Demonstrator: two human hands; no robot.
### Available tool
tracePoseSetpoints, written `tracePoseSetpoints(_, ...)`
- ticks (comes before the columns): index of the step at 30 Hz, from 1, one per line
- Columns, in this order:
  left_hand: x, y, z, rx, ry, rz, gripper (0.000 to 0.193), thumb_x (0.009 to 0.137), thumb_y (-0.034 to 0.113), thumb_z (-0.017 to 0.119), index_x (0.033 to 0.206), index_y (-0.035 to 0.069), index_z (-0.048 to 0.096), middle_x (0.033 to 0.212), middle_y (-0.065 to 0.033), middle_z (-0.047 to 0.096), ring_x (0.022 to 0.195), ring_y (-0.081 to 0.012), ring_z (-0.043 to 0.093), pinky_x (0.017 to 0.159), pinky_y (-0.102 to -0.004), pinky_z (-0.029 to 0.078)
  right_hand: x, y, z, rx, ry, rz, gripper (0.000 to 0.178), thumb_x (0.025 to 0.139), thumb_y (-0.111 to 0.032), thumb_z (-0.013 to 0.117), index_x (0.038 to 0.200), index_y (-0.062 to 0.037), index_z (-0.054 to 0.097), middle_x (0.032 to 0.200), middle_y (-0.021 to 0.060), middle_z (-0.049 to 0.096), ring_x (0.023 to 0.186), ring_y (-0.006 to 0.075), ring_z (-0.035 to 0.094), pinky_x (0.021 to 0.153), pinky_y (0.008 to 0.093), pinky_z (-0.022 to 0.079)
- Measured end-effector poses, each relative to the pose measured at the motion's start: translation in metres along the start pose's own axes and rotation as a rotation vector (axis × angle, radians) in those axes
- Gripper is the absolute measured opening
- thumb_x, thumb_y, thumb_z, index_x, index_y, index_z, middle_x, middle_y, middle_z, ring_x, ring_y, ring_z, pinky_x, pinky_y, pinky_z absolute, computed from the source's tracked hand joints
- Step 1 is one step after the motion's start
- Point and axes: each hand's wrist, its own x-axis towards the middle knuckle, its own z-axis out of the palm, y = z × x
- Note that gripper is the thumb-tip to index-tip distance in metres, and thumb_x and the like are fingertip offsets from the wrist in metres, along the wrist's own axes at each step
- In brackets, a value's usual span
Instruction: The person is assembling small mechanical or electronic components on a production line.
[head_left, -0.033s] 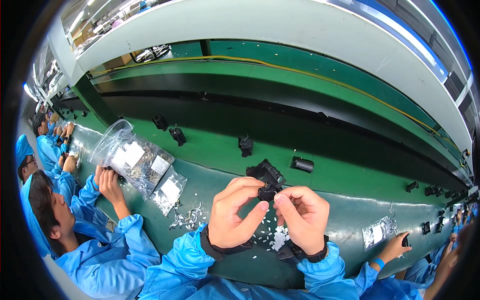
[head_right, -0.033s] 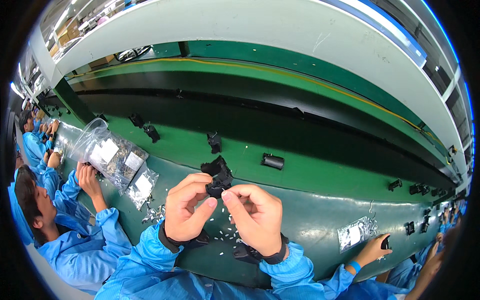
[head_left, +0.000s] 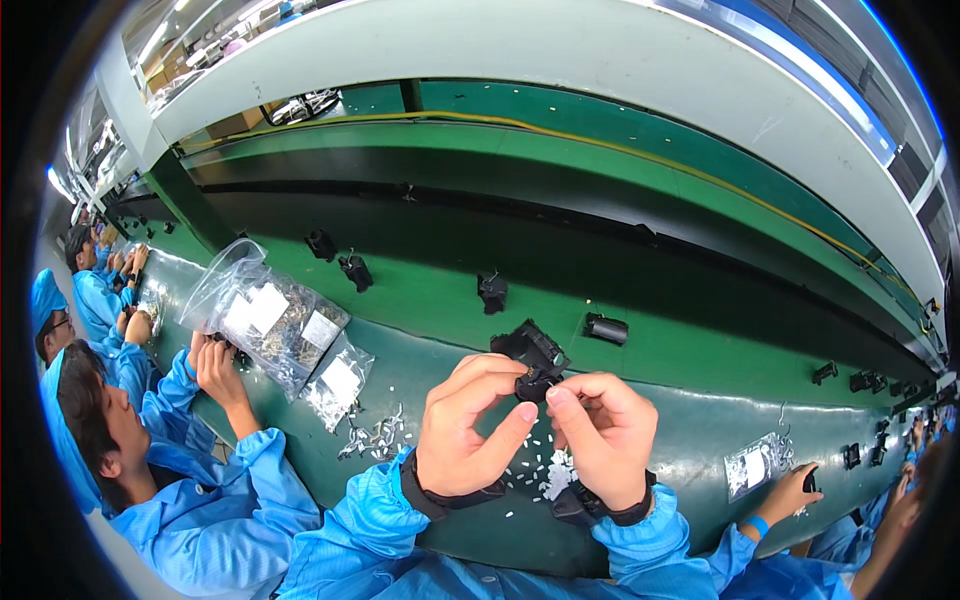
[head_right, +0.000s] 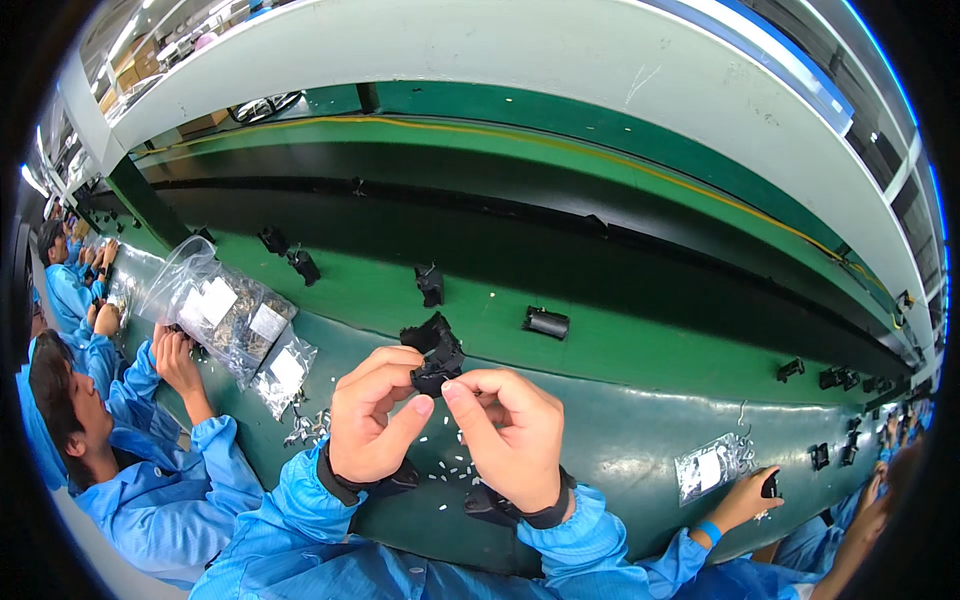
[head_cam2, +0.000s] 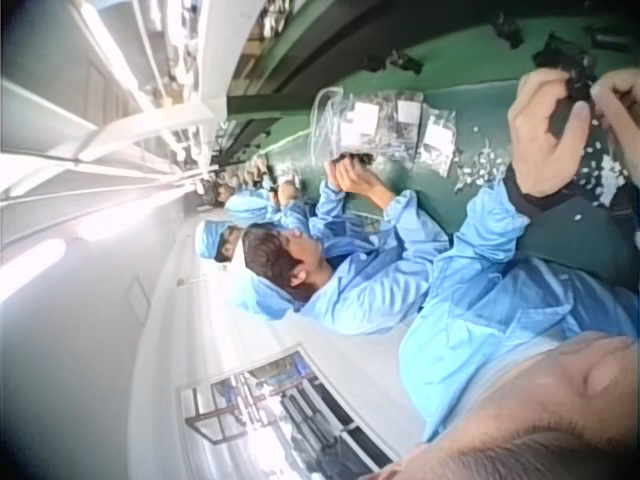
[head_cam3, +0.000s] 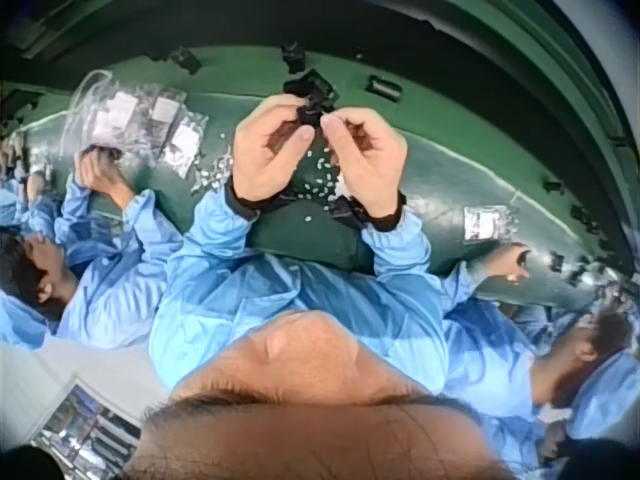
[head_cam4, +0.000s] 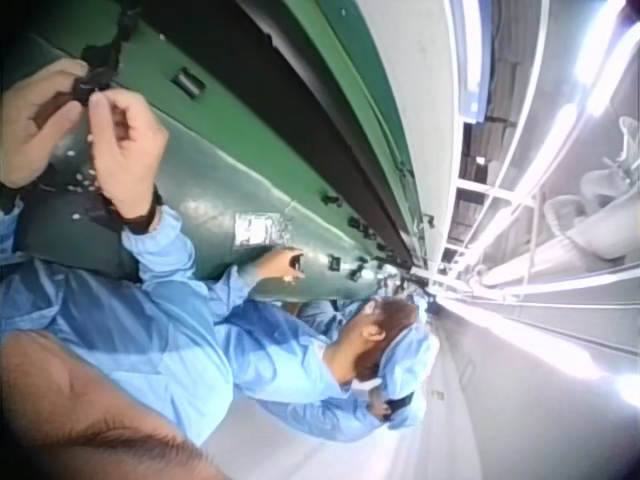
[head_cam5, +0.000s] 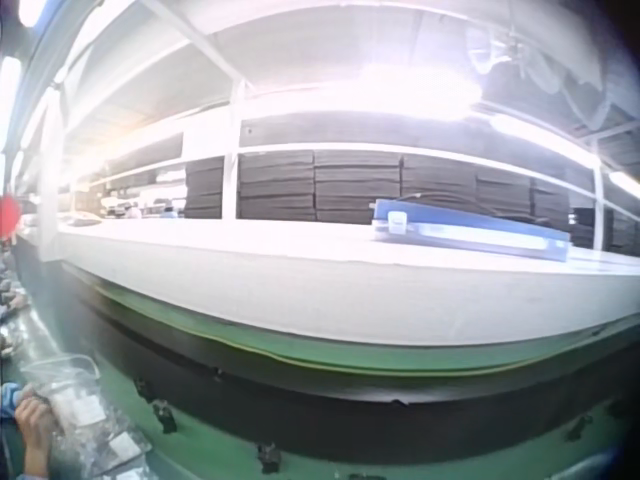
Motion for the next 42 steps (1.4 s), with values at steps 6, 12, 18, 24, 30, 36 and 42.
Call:
tracePoseSetpoints(6,0.004,-0.002,0.001,0.167,0.090,0.084,0.015,0.081,-0.001,0.075,0.092,-0.005,0.066,0.102,-0.0185,0.069,0.093,-0.0336,0.065,0.084,-0.0393,0.052,0.002,0.002,0.010,-0.363,0.119,-0.324,0.014,0.092,-0.006,0.077,0.090,0.0046,0.069,0.077,0.0092,0.070,0.065,0.0097,0.066,0.055,0.0225,0.051)
tracePoseSetpoints(12,0.002,-0.005,0.002,0.167,0.135,0.108,0.013,0.084,0.001,0.069,0.095,-0.004,0.065,0.098,-0.0172,0.068,0.091,-0.0343,0.062,0.084,-0.0395,0.049,0.010,0.008,-0.004,-0.139,-0.101,0.094,0.020,0.091,-0.014,0.081,0.090,0.0011,0.067,0.077,0.0048,0.070,0.068,0.0059,0.063,0.059,0.0221,0.050)
tracePoseSetpoints(18,0.000,-0.009,0.005,-0.011,0.170,-0.007,0.013,0.091,0.008,0.060,0.096,-0.003,0.061,0.093,-0.0149,0.063,0.088,-0.0290,0.054,0.082,-0.0363,0.044,0.006,0.021,0.001,-0.065,-0.175,0.129,0.024,0.090,-0.015,0.083,0.096,0.0005,0.066,0.080,0.0037,0.069,0.069,0.0042,0.061,0.060,0.0219,0.049)
tracePoseSetpoints(24,0.001,-0.010,-0.002,0.001,0.230,-0.029,0.015,0.090,0.011,0.056,0.093,-0.003,0.060,0.093,-0.0138,0.062,0.088,-0.0273,0.052,0.083,-0.0357,0.042,0.013,-0.001,-0.007,-0.345,-0.379,-0.072,0.031,0.088,-0.024,0.082,0.104,-0.0009,0.069,0.091,0.0078,0.071,0.077,0.0158,0.069,0.061,0.0293,0.055)
tracePoseSetpoints(30,0.009,-0.015,-0.014,0.105,0.265,-0.006,0.017,0.087,0.012,0.053,0.086,-0.004,0.057,0.081,-0.0132,0.058,0.079,-0.0252,0.050,0.074,-0.0349,0.042,0.023,-0.007,-0.027,-0.643,-0.607,0.019,0.036,0.089,-0.031,0.079,0.107,-0.0017,0.070,0.094,0.0132,0.073,0.083,0.0261,0.073,0.071,0.0372,0.057)
tracePoseSetpoints(36,0.016,-0.076,0.011,-0.341,0.089,-0.438,0.018,0.102,0.015,0.058,0.095,-0.001,0.063,0.086,-0.0031,0.062,0.081,-0.0114,0.059,0.072,-0.0286,0.052,0.073,0.076,-0.094,-1.158,0.194,-0.232,0.047,0.081,-0.025,0.082,0.120,-0.0036,0.066,0.127,0.0180,0.063,0.122,0.0413,0.055,0.100,0.0475,0.048)
tracePoseSetpoints(42,0.018,-0.131,0.016,-0.513,0.194,-0.571,0.018,0.103,0.020,0.065,0.101,0.003,0.064,0.095,-0.0016,0.064,0.085,-0.0089,0.062,0.075,-0.0298,0.061,0.078,0.124,-0.130,-1.290,0.191,0.035,0.054,0.075,-0.027,0.087,0.122,-0.0089,0.068,0.125,0.0181,0.064,0.121,0.0410,0.055,0.098,0.0471,0.049)
